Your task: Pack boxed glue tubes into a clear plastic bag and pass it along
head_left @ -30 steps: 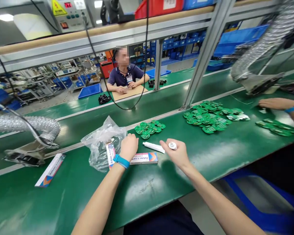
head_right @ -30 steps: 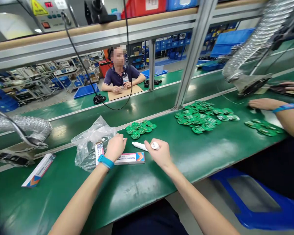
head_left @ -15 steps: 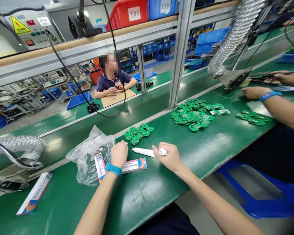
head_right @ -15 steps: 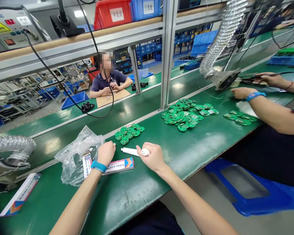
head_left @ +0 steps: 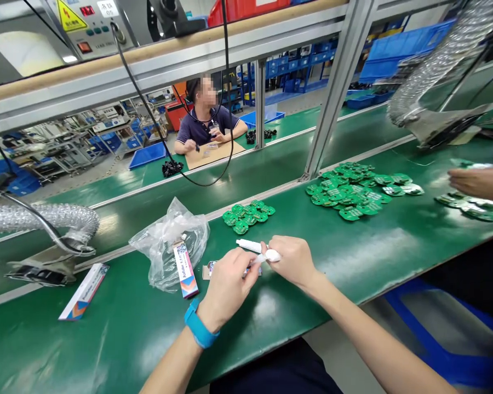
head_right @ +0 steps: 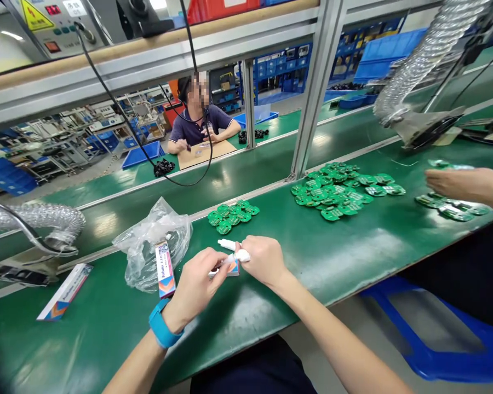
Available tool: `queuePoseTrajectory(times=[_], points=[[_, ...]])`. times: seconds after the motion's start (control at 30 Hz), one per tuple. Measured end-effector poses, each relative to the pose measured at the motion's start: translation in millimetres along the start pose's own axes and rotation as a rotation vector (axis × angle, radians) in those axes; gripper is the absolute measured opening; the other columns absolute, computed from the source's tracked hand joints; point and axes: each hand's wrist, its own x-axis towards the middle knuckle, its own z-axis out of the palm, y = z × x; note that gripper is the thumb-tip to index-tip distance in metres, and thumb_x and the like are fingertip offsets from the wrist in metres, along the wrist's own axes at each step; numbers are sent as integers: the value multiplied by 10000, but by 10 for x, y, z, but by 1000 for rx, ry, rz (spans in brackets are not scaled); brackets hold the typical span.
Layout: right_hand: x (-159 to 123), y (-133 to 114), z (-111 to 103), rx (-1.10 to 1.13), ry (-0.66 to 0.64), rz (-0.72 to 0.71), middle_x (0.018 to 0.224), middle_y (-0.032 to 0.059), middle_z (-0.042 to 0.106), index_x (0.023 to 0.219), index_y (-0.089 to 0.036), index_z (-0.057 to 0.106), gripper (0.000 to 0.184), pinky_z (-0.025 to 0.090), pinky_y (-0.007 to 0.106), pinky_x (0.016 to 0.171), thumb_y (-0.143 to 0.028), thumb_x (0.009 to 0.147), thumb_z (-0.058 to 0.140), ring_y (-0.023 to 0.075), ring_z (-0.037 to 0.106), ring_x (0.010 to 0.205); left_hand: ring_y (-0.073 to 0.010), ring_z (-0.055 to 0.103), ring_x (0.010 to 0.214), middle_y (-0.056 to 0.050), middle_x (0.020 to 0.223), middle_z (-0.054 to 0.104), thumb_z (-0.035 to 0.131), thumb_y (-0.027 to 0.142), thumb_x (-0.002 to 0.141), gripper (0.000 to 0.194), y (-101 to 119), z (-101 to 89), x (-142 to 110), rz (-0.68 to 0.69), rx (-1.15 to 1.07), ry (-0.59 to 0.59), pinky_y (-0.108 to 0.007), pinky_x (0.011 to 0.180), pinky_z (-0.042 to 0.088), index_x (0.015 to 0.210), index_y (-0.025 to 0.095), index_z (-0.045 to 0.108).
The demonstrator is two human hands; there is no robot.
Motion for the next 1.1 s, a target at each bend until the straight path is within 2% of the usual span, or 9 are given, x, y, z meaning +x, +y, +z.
queuePoseTrajectory(times=[0.17,0.47,0.57,0.7,0.8,0.87,0.93,1.03,1.1], points=[[37,-50,-12,-93,-23,-76,555,19,557,585,-179,580,351,213,314,563,-225,927,512,124,438,517,-174,579,774,-42,855,608,455,269,1017,195,-36,-26,-45,45,-19,5,-284,676,459,977,208,636],[29,-90,134,-162,-255,-136,660,58,647,732,-174,619,218,286,295,556,-245,915,524,171,562,595,-123,531,549,13,643,526,419,318,1027,358,-139,1,-93,0,-34,6,-229,493,391,704,212,529],[79,-167,15,-67,-409,-85,741,62,703,762,-179,657,177,313,290,556,-264,881,557,180,616,649,-130,554,571,1,686,565,432,284,1022,299,-207,-32,-123,131,59,18,-236,507,415,770,216,576],[139,-266,-224,55,-708,-15,690,19,704,691,-200,659,187,267,277,502,-318,823,599,170,629,624,-174,625,663,-46,817,673,506,205,979,145,-329,-99,-221,474,282,86,-293,619,501,989,213,650],[115,-300,-309,79,-819,-19,653,9,689,684,-203,664,211,253,272,474,-343,824,593,165,619,578,-213,689,772,-81,909,720,525,172,958,227,-373,-75,-327,621,380,99,-324,707,544,1141,207,653],[69,-318,-302,53,-815,-54,686,24,702,712,-193,676,183,278,275,477,-326,815,605,183,635,600,-200,691,716,-73,855,716,522,207,967,209,-353,-14,-395,545,335,109,-291,652,540,1115,213,669],[19,-349,-270,-5,-784,-116,724,54,711,745,-167,676,129,320,284,489,-271,796,620,206,644,626,-179,674,634,-54,771,695,496,303,990,209,-305,53,-447,349,192,58,-255,571,516,982,223,689],[-31,-422,-231,-97,-720,-274,754,97,706,775,-128,659,93,366,293,503,-121,802,570,210,628,626,-161,647,563,-37,683,666,367,479,1023,460,-239,98,-482,-90,-134,-246,-230,511,492,808,206,668],[-39,-468,-230,-129,-678,-349,762,114,698,778,-121,646,141,369,297,499,-59,812,524,208,616,625,-147,610,500,-24,628,642,310,550,1019,559,-232,89,-487,-300,-317,-455,-222,466,469,782,185,661]])
